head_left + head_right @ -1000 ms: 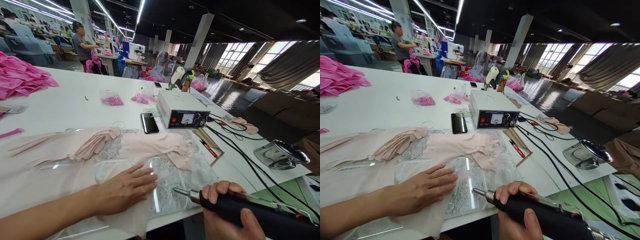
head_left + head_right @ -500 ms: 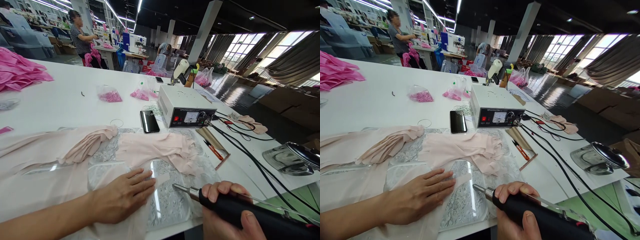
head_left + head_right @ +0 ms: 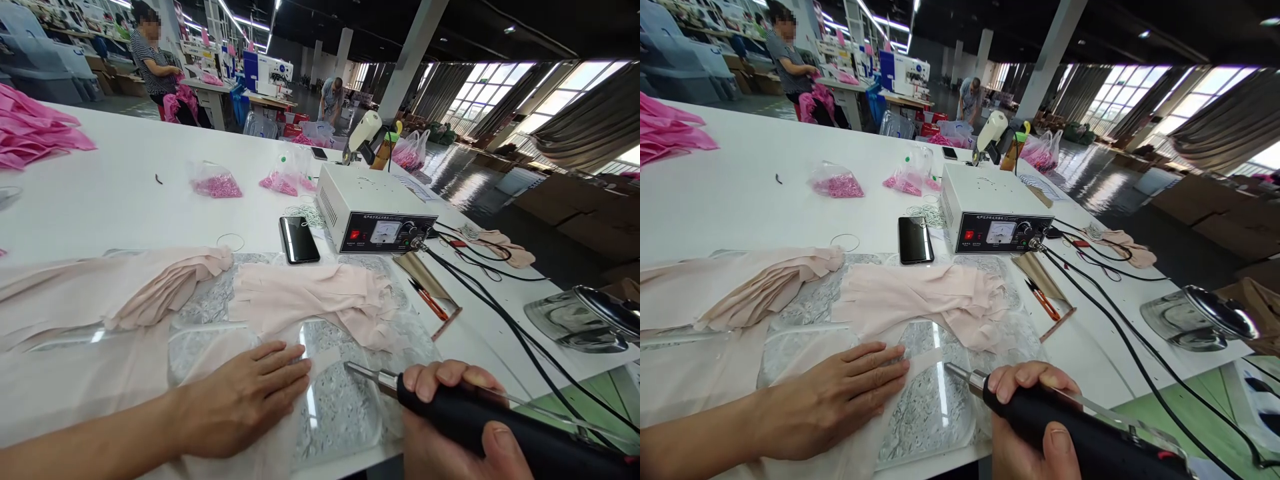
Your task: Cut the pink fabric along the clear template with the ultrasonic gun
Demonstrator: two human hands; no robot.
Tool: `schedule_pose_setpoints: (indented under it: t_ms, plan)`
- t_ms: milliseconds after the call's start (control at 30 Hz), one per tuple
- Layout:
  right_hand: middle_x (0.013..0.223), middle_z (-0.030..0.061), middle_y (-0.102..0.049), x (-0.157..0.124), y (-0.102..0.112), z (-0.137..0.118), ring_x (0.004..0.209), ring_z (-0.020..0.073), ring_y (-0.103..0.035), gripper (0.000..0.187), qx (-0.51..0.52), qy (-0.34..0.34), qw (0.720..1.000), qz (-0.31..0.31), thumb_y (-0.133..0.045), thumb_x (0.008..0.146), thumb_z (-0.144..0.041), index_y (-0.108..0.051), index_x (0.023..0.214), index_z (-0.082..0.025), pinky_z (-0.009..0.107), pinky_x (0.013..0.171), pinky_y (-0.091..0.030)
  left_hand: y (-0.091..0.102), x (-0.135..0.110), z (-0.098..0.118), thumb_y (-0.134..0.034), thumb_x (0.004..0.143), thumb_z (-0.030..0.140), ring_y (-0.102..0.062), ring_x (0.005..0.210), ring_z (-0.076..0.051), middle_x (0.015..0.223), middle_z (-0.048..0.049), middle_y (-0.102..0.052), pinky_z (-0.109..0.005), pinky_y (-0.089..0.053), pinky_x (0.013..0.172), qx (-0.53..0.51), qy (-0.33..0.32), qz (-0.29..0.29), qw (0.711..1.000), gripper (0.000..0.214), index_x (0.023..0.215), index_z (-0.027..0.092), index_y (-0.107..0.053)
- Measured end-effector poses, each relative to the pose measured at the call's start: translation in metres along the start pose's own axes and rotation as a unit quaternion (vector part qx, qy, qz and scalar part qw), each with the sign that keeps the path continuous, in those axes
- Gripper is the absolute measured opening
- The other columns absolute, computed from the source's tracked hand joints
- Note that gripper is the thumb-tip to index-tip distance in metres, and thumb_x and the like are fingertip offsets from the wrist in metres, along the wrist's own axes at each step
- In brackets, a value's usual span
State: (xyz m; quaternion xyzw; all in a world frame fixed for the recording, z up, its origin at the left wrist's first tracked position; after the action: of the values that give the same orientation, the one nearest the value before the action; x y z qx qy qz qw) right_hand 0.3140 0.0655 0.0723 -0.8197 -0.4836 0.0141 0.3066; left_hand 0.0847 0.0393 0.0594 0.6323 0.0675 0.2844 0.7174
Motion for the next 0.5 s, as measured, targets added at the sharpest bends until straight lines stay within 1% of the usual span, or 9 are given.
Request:
schedule_pose_setpoints:
  t_ms: [267, 500]
  plan:
    - [0.071, -0.0028, -0.049, 0.0007, -0.0052, -0.0027, 0.050, 0.0106, -0.045, 0.021, -0.009, 0.017, 1.000, 0.004, -0.051, 0.067, -0.036, -0.057, 0.082, -0.021, 0.030, 0.047, -0.043, 0.0010, 0.0007, 0.0000, -0.035, 0.102, 0.016, -0.048, 0.133, -0.028, 0.139, -0.0127, -0.056, -0.042, -0.039, 0.112, -0.011, -0.007, 0.008, 1.000, 0.041, 0.141, 0.011, -0.046]
    - [0.070, -0.0026, -0.052, 0.0042, -0.0111, -0.0015, 0.048, 0.0101, -0.047, 0.023, 0.005, 0.038, 0.999, -0.032, -0.054, 0.068, -0.037, -0.058, 0.082, -0.019, 0.029, 0.044, -0.045, 0.0042, 0.0023, 0.0023, -0.034, 0.103, 0.016, -0.050, 0.132, -0.028, 0.138, -0.0124, -0.056, -0.040, -0.041, 0.110, 0.020, -0.020, 0.007, 1.000, 0.039, 0.138, 0.009, -0.050]
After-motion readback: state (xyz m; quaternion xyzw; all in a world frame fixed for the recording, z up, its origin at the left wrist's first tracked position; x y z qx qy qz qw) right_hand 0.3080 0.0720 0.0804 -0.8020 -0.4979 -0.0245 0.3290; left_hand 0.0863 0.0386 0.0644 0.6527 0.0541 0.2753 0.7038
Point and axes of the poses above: each hand's wrist, its own x-axis towards the middle knuckle, its own y-axis out of the back of the hand, z = x × y, the point moved 8 cm from there along x, towards the middle knuckle
